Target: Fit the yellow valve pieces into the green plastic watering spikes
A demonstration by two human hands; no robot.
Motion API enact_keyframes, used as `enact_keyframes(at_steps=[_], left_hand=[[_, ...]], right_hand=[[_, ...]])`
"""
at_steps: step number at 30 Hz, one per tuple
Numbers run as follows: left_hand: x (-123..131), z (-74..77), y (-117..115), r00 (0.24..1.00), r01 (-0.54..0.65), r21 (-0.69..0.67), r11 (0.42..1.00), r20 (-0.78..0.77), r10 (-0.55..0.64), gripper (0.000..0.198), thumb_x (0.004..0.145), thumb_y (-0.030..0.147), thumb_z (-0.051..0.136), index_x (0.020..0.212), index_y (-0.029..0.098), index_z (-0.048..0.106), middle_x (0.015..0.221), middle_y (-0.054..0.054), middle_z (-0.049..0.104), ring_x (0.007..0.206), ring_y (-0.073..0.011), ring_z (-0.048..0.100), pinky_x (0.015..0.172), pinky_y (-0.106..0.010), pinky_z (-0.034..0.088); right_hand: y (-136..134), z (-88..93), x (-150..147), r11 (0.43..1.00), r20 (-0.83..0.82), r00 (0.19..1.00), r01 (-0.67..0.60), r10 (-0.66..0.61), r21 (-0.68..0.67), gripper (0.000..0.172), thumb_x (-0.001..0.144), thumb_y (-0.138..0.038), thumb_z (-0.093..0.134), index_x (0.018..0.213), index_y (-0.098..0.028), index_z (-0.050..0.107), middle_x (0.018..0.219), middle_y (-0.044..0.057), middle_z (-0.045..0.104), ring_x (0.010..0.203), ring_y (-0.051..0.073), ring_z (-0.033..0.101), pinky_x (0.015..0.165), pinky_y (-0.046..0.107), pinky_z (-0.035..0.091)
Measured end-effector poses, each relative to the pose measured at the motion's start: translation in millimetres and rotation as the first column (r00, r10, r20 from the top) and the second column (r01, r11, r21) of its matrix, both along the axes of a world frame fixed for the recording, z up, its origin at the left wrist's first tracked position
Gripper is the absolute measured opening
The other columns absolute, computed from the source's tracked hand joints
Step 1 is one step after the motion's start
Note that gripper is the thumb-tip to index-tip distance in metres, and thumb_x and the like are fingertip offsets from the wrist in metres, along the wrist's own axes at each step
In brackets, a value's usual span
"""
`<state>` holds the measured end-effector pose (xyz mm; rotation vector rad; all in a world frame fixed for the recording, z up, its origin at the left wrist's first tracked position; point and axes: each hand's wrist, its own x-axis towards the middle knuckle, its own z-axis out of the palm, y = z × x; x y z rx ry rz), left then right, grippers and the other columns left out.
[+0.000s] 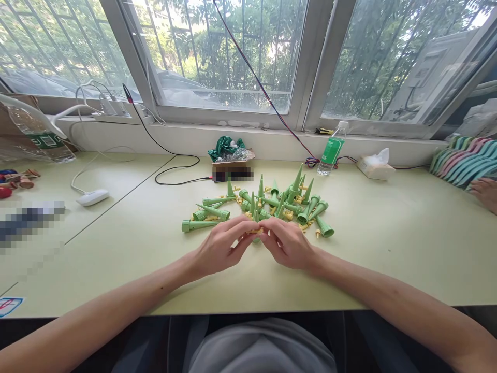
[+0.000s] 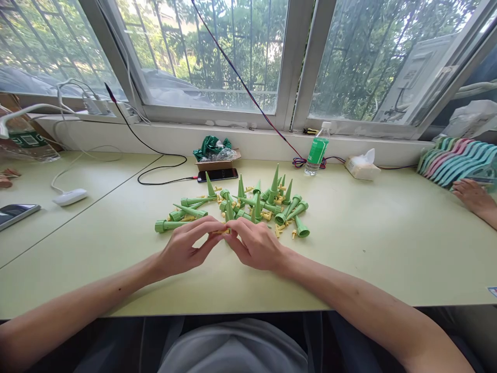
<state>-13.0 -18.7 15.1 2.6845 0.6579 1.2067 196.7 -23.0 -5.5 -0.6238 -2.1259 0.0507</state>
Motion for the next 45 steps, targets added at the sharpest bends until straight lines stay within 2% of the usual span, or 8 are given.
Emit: enact_keyframes(at_steps=[3,10,20,25,29,36,41,45], left_hand=[[-1,-3.2,1,1.0,0.028,0.003,1.0,-0.008,-0.028,0.02,0.095,0.011,0.052,0.112,0.022,0.057,0.087,-0.004,0.066,0.072,-0.0132,0.061,0.064,-0.025,0.05],[1,-4.2,4,0.999,-0.035,-0.014,0.999,0.032,0.035,0.008,0.096,0.021,0.057,0.104,0.021,0.057,0.083,-0.001,0.067,0.061,-0.0098,0.059,0.06,-0.023,0.051],[1,-3.9,8,0.958,-0.28,-0.078,0.957,0.042,0.284,0.021,0.09,0.034,0.066,0.098,0.02,0.053,0.077,0.002,0.057,0.058,-0.0091,0.047,0.056,-0.024,0.044],[1,-4.8,13,0.927,-0.374,-0.148,0.916,-0.086,0.365,0.022,0.09,0.041,0.064,0.099,0.02,0.06,0.077,0.002,0.058,0.057,-0.0098,0.046,0.056,-0.025,0.041],[2,-6.7,14,0.923,-0.372,-0.196,0.907,-0.185,0.338,0.018,0.091,0.038,0.063,0.094,0.02,0.063,0.078,0.001,0.059,0.057,-0.0103,0.047,0.058,-0.026,0.04],[6,-7.6,9,0.934,-0.34,-0.245,0.908,-0.201,0.296,0.015,0.092,0.027,0.059,0.08,0.019,0.057,0.071,0.002,0.054,0.061,-0.0115,0.046,0.058,-0.026,0.036],[5,-4.0,10,0.954,-0.299,-0.245,0.922,-0.107,0.281,0.02,0.09,0.026,0.06,0.074,0.018,0.05,0.066,0.004,0.048,0.057,-0.0099,0.042,0.055,-0.025,0.037],[4,-1.0,9,0.963,-0.241,-0.337,0.91,0.033,0.268,0.021,0.091,0.029,0.059,0.075,0.018,0.051,0.068,0.002,0.051,0.058,-0.0099,0.046,0.052,-0.023,0.042]], right_hand=[[1,0.3,1,1.0,0.014,1.0,-0.022,0.022,-0.005,0.014,0.104,-0.025,0.04,0.107,-0.02,0.053,0.079,0.003,0.066,0.062,0.012,0.057,0.054,0.024,0.041],[4,-3.1,2,1.0,0.048,0.999,-0.004,0.005,-0.007,0.016,0.105,-0.026,0.038,0.102,-0.02,0.052,0.08,0.003,0.066,0.062,0.013,0.058,0.055,0.025,0.039],[4,1.4,3,0.99,-0.133,0.981,0.141,-0.138,0.011,0.018,0.104,-0.026,0.041,0.092,-0.021,0.053,0.069,0.0,0.058,0.052,0.011,0.046,0.051,0.024,0.036],[5,-2.1,3,0.989,-0.129,0.981,0.146,-0.145,0.0,0.016,0.104,-0.025,0.042,0.095,-0.021,0.054,0.072,0.001,0.059,0.053,0.011,0.046,0.052,0.023,0.037],[5,-4.1,2,0.988,-0.107,0.982,0.154,-0.154,-0.003,0.016,0.104,-0.026,0.042,0.097,-0.02,0.055,0.073,0.002,0.059,0.054,0.011,0.047,0.055,0.023,0.039],[7,-5.0,1,0.989,-0.125,0.982,0.146,-0.141,0.03,0.009,0.101,-0.02,0.048,0.098,-0.02,0.056,0.074,0.0,0.059,0.053,0.01,0.044,0.055,0.022,0.04],[8,-5.4,0,0.992,-0.156,0.982,0.117,-0.108,0.048,0.006,0.099,-0.016,0.052,0.099,-0.02,0.056,0.076,-0.001,0.058,0.053,0.008,0.043,0.053,0.021,0.039],[7,-4.8,0,0.995,-0.158,0.983,0.096,-0.089,0.035,0.007,0.097,-0.014,0.052,0.099,-0.02,0.056,0.077,0.0,0.058,0.053,0.008,0.043,0.052,0.021,0.038]])
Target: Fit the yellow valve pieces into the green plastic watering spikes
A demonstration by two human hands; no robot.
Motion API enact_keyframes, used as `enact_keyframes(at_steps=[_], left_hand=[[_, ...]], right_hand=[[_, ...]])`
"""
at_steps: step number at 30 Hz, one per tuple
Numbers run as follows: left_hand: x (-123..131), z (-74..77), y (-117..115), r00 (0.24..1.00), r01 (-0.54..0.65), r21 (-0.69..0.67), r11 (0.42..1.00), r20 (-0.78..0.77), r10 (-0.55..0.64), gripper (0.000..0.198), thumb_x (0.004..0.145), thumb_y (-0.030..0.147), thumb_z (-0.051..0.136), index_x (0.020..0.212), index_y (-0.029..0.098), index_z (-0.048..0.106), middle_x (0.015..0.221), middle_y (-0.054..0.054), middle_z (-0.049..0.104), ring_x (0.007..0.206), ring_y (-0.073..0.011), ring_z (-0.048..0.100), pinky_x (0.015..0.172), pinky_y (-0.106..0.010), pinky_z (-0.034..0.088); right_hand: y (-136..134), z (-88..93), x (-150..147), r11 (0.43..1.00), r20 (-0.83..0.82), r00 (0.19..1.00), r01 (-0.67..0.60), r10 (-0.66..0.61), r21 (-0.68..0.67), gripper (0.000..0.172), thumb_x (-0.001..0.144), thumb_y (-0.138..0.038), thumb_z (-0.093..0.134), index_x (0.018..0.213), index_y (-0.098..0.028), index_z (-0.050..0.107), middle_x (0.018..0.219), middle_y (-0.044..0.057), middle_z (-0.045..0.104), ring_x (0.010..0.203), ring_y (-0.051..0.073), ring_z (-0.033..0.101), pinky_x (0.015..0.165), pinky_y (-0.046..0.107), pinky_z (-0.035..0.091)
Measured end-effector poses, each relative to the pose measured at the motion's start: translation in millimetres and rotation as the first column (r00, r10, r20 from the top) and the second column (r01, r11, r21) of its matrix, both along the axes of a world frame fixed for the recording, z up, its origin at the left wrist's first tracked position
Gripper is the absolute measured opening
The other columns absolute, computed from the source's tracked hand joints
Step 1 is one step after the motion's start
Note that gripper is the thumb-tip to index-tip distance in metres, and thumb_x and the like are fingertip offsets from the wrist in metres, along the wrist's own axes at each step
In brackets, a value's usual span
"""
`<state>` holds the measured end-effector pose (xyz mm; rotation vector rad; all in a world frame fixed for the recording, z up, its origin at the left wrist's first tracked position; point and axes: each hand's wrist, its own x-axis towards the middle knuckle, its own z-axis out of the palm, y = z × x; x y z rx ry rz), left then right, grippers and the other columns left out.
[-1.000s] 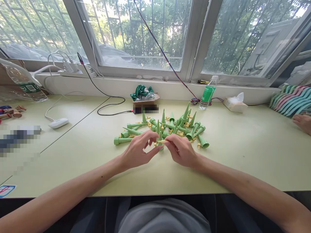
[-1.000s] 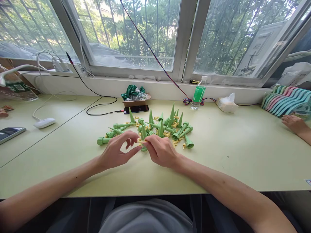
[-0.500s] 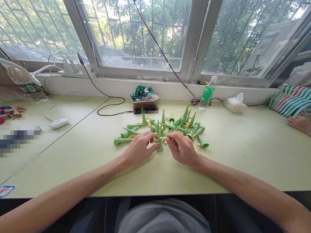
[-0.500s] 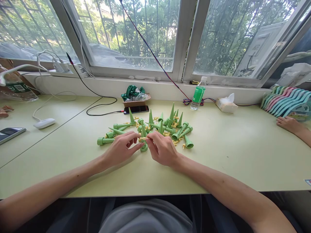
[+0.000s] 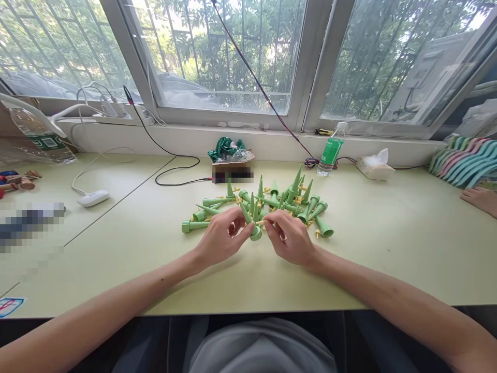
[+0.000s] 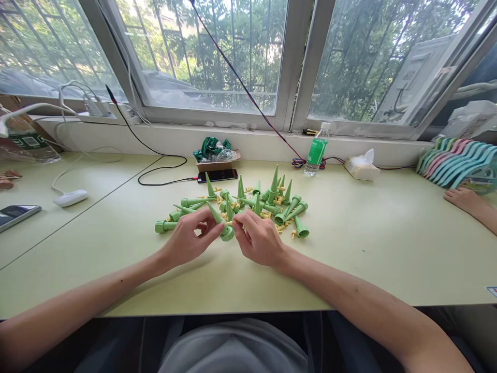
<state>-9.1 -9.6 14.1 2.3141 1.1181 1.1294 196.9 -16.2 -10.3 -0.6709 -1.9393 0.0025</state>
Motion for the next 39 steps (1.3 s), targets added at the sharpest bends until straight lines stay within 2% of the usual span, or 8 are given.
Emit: enact_keyframes(at_steps=[3,7,13,26,30,35,39], left_hand=[[-0.8,0.2,-1.0,0.996,-0.002,-0.081,0.997,0.094,0.01,0.021,0.092,0.033,0.058,0.078,0.018,0.051,0.074,-0.001,0.059,0.062,-0.0111,0.055,0.053,-0.023,0.047],[-1.2,-1.5,-2.0,0.99,0.017,-0.13,0.991,0.144,0.002,0.02,0.092,0.034,0.058,0.083,0.018,0.054,0.078,-0.003,0.064,0.066,-0.0129,0.06,0.056,-0.024,0.052],[-0.9,-2.1,-3.4,0.986,0.03,-0.118,0.993,0.168,-0.01,0.017,0.092,0.033,0.059,0.089,0.017,0.057,0.07,0.0,0.059,0.06,-0.0114,0.056,0.055,-0.024,0.052],[0.4,-3.6,-2.3,0.986,0.03,-0.124,0.992,0.164,-0.01,0.018,0.092,0.035,0.061,0.091,0.017,0.059,0.075,-0.001,0.063,0.063,-0.0123,0.06,0.058,-0.025,0.055],[0.2,-4.8,-2.1,0.984,0.03,-0.1,0.995,0.176,-0.012,0.017,0.092,0.034,0.061,0.089,0.018,0.058,0.071,0.0,0.061,0.06,-0.0111,0.058,0.057,-0.024,0.054],[-0.2,-4.2,-2.1,0.983,0.025,-0.077,0.997,0.181,-0.01,0.016,0.091,0.032,0.061,0.087,0.018,0.057,0.072,0.0,0.061,0.061,-0.0112,0.06,0.057,-0.024,0.055],[-0.4,-2.6,-2.4,0.984,0.018,-0.056,0.998,0.179,-0.008,0.014,0.091,0.031,0.061,0.087,0.018,0.056,0.072,-0.001,0.063,0.062,-0.012,0.062,0.056,-0.024,0.055]], right_hand=[[-0.7,-0.2,0.3,1.0,0.007,1.0,-0.005,0.005,-0.01,0.008,0.097,-0.014,0.053,0.099,-0.02,0.056,0.078,0.0,0.058,0.054,0.008,0.043,0.052,0.021,0.039],[-0.7,-1.2,0.7,1.0,0.017,1.0,-0.009,0.009,-0.018,0.008,0.098,-0.015,0.052,0.101,-0.021,0.056,0.08,0.001,0.06,0.054,0.009,0.044,0.053,0.022,0.039],[-0.5,-0.4,0.3,0.999,0.03,0.999,-0.024,0.025,-0.035,0.008,0.099,-0.015,0.05,0.101,-0.021,0.056,0.08,0.001,0.058,0.055,0.009,0.043,0.053,0.023,0.039],[-0.7,3.4,-0.6,0.997,0.044,0.996,-0.072,0.072,-0.023,0.01,0.1,-0.015,0.048,0.102,-0.02,0.056,0.079,0.002,0.059,0.06,0.011,0.049,0.054,0.024,0.039],[0.8,2.5,0.3,0.996,0.046,0.996,-0.079,0.08,-0.028,0.011,0.1,-0.015,0.048,0.105,-0.02,0.057,0.082,0.003,0.061,0.063,0.012,0.053,0.055,0.024,0.041],[3.1,1.2,0.9,0.994,0.054,0.992,-0.109,0.111,-0.025,0.016,0.102,-0.017,0.048,0.113,-0.02,0.059,0.092,0.006,0.066,0.076,0.014,0.061,0.063,0.025,0.049],[3.7,1.5,0.9,0.993,0.063,0.991,-0.117,0.119,-0.032,0.019,0.103,-0.018,0.046,0.116,-0.021,0.059,0.093,0.007,0.066,0.076,0.014,0.063,0.065,0.025,0.051]])
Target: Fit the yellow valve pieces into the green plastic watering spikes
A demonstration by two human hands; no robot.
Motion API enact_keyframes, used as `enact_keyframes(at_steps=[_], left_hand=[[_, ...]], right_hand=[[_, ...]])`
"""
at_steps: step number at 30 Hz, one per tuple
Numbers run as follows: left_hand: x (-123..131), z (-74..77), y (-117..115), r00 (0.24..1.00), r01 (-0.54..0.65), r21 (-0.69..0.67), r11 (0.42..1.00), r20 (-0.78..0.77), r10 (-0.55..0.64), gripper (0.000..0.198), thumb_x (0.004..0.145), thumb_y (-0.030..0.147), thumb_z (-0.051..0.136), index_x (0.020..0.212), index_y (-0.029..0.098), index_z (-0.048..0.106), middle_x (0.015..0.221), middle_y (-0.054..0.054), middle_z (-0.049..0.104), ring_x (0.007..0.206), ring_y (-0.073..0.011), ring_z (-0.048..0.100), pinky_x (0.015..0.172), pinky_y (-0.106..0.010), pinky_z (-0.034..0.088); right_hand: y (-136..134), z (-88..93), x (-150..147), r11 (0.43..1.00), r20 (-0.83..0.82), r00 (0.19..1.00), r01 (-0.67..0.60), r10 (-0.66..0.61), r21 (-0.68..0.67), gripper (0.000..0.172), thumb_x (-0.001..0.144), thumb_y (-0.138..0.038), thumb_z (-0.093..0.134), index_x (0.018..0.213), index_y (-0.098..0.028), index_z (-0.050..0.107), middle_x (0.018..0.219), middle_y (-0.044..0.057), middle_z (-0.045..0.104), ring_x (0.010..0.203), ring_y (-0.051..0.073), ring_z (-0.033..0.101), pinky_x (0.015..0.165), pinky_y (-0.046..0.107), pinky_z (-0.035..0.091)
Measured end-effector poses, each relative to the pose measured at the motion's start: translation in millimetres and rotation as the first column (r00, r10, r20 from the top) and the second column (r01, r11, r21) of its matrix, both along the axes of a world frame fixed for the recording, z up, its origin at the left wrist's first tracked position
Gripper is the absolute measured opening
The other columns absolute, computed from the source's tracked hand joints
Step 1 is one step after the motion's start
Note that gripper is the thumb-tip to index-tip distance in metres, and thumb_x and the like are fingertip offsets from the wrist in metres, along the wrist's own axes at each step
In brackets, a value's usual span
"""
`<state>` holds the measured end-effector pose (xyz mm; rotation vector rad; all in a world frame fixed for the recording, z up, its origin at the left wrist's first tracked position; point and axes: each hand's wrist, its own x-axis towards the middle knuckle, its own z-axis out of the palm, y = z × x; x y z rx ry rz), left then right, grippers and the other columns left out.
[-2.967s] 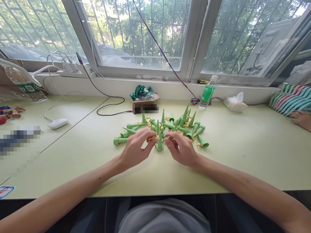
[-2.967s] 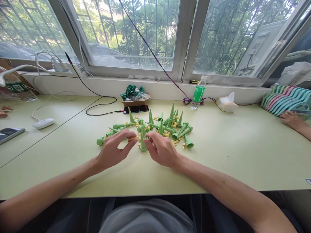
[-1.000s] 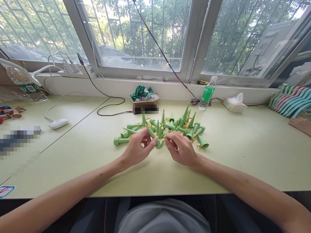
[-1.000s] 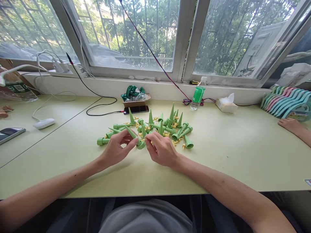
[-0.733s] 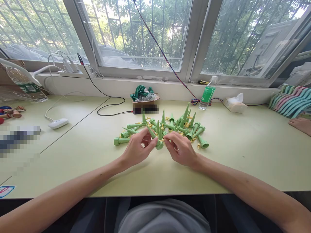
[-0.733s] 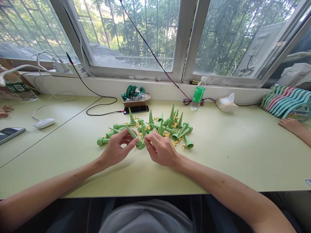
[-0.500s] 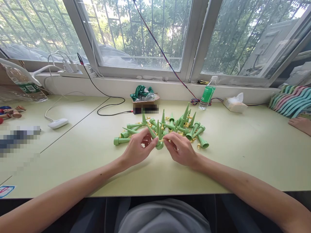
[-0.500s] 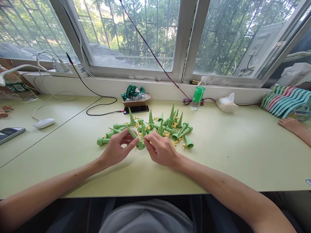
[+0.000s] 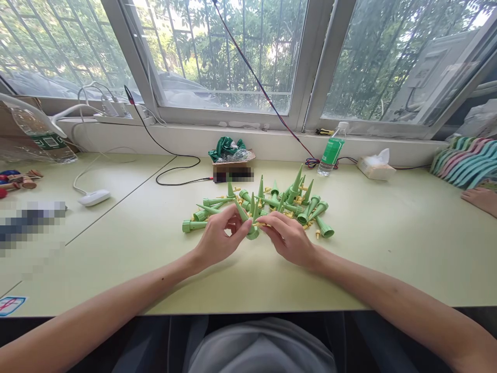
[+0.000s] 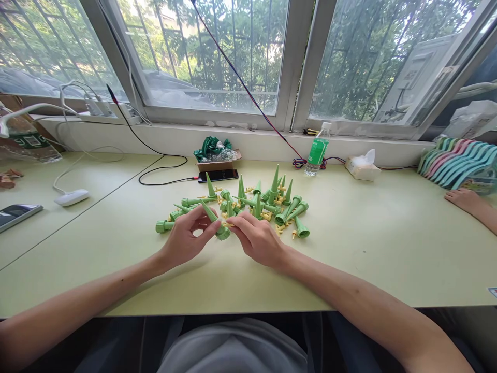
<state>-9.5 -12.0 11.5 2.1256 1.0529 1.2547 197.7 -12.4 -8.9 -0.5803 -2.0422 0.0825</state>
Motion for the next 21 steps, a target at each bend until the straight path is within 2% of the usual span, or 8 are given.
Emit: enact_keyframes(at_steps=[10,16,21], left_hand=[[0.6,-2.1,1.1,1.0,0.008,0.092,0.996,-0.028,-0.006,0.013,0.091,0.026,0.061,0.084,0.019,0.054,0.069,0.0,0.061,0.058,-0.0106,0.059,0.054,-0.023,0.053],[-1.0,-2.5,0.6,0.994,0.077,0.167,0.983,-0.092,-0.062,0.012,0.091,0.025,0.061,0.085,0.019,0.052,0.065,0.002,0.056,0.053,-0.0093,0.053,0.05,-0.023,0.05],[-3.0,-3.2,1.2,0.991,0.086,0.162,0.983,-0.118,-0.068,0.011,0.093,0.026,0.06,0.088,0.019,0.052,0.072,0.0,0.061,0.057,-0.0105,0.059,0.055,-0.024,0.054]], right_hand=[[0.4,-1.1,0.1,1.0,0.022,1.0,0.019,-0.019,-0.016,0.016,0.104,-0.02,0.046,0.111,-0.02,0.06,0.09,0.006,0.068,0.074,0.015,0.063,0.064,0.025,0.049],[1.3,-2.2,-0.7,0.999,0.046,0.998,0.034,-0.032,-0.039,0.015,0.104,-0.023,0.047,0.105,-0.019,0.062,0.087,0.006,0.069,0.073,0.014,0.064,0.065,0.025,0.049],[2.4,-1.4,-0.3,0.998,0.038,0.998,0.054,-0.053,-0.025,0.017,0.105,-0.024,0.045,0.102,-0.019,0.061,0.084,0.005,0.068,0.071,0.014,0.063,0.063,0.025,0.048]])
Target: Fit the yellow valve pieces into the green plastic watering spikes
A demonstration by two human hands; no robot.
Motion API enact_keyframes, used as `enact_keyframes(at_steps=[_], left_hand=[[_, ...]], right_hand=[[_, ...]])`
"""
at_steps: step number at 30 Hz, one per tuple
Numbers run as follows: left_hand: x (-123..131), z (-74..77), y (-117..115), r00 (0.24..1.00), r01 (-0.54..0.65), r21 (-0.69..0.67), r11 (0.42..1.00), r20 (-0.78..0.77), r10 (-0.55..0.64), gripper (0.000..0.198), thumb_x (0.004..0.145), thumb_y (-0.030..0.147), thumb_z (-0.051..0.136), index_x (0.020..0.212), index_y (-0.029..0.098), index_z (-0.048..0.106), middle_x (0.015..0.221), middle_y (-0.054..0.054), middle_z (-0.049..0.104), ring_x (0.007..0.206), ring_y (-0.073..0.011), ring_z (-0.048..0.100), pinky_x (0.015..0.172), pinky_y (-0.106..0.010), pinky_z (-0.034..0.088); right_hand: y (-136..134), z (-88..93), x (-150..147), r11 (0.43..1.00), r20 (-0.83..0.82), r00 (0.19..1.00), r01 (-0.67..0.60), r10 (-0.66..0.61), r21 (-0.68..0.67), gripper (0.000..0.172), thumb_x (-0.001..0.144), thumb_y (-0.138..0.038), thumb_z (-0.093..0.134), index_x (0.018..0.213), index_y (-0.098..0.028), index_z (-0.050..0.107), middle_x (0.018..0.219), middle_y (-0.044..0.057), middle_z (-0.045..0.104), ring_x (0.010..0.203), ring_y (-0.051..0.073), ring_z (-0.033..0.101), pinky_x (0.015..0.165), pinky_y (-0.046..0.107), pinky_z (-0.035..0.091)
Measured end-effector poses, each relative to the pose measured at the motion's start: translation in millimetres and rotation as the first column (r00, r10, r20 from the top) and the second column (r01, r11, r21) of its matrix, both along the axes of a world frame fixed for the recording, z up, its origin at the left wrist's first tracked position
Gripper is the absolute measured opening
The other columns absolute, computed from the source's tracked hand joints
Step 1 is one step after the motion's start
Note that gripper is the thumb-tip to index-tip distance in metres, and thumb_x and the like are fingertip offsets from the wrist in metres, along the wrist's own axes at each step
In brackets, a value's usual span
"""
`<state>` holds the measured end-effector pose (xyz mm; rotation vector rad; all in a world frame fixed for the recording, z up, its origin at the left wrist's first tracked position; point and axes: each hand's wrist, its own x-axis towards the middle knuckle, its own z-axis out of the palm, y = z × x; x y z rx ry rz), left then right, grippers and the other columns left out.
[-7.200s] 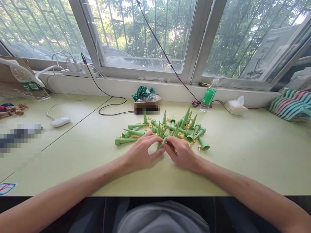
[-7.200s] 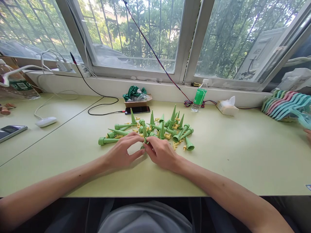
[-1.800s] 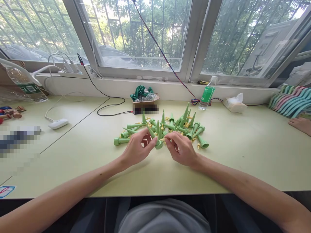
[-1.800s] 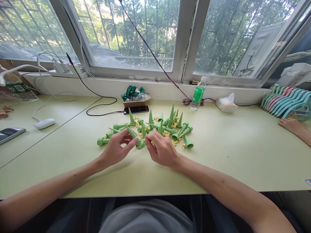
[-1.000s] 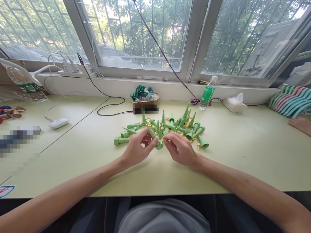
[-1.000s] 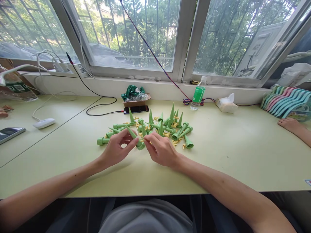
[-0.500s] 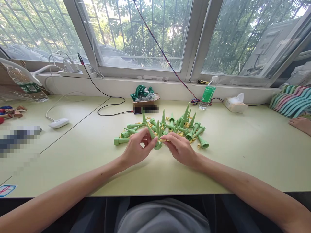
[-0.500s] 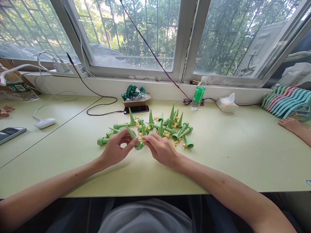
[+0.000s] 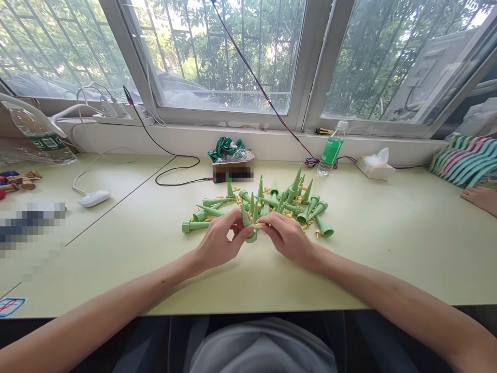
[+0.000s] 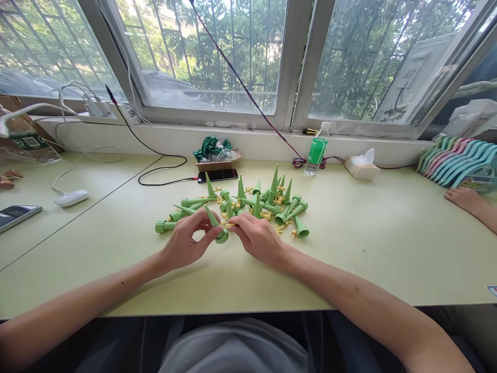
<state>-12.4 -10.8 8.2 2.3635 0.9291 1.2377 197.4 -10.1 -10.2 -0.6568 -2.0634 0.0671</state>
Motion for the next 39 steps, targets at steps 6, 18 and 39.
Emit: enact_keyframes(at_steps=[6,18,39], left_hand=[[1.3,2.6,-1.9,1.0,-0.004,-0.041,0.999,0.018,0.005,0.009,0.093,0.026,0.059,0.091,0.019,0.055,0.08,-0.002,0.067,0.06,-0.011,0.062,0.059,-0.025,0.057],[-0.6,2.5,-1.6,0.999,0.047,-0.007,0.999,0.012,-0.047,0.004,0.095,0.021,0.057,0.095,0.019,0.054,0.092,-0.005,0.071,0.072,-0.0136,0.068,0.066,-0.028,0.059],[-2.6,1.1,-0.1,0.995,0.095,0.114,0.989,-0.054,-0.089,0.005,0.096,0.015,0.053,0.097,0.02,0.052,0.095,-0.005,0.071,0.08,-0.0158,0.07,0.068,-0.028,0.053]], right_hand=[[0.3,0.0,0.4,1.0,-0.01,1.0,-0.014,0.014,-0.012,0.016,0.105,-0.023,0.046,0.101,-0.019,0.061,0.083,0.004,0.067,0.071,0.014,0.062,0.064,0.025,0.047],[-1.3,0.8,0.0,0.999,-0.024,0.999,-0.028,0.027,-0.019,0.014,0.104,-0.021,0.046,0.102,-0.02,0.06,0.082,0.004,0.067,0.071,0.014,0.062,0.064,0.025,0.047],[-2.8,0.4,1.4,0.996,-0.008,0.999,-0.043,0.042,-0.081,0.015,0.104,-0.024,0.046,0.097,-0.019,0.058,0.074,0.001,0.065,0.058,0.011,0.055,0.056,0.022,0.04]])
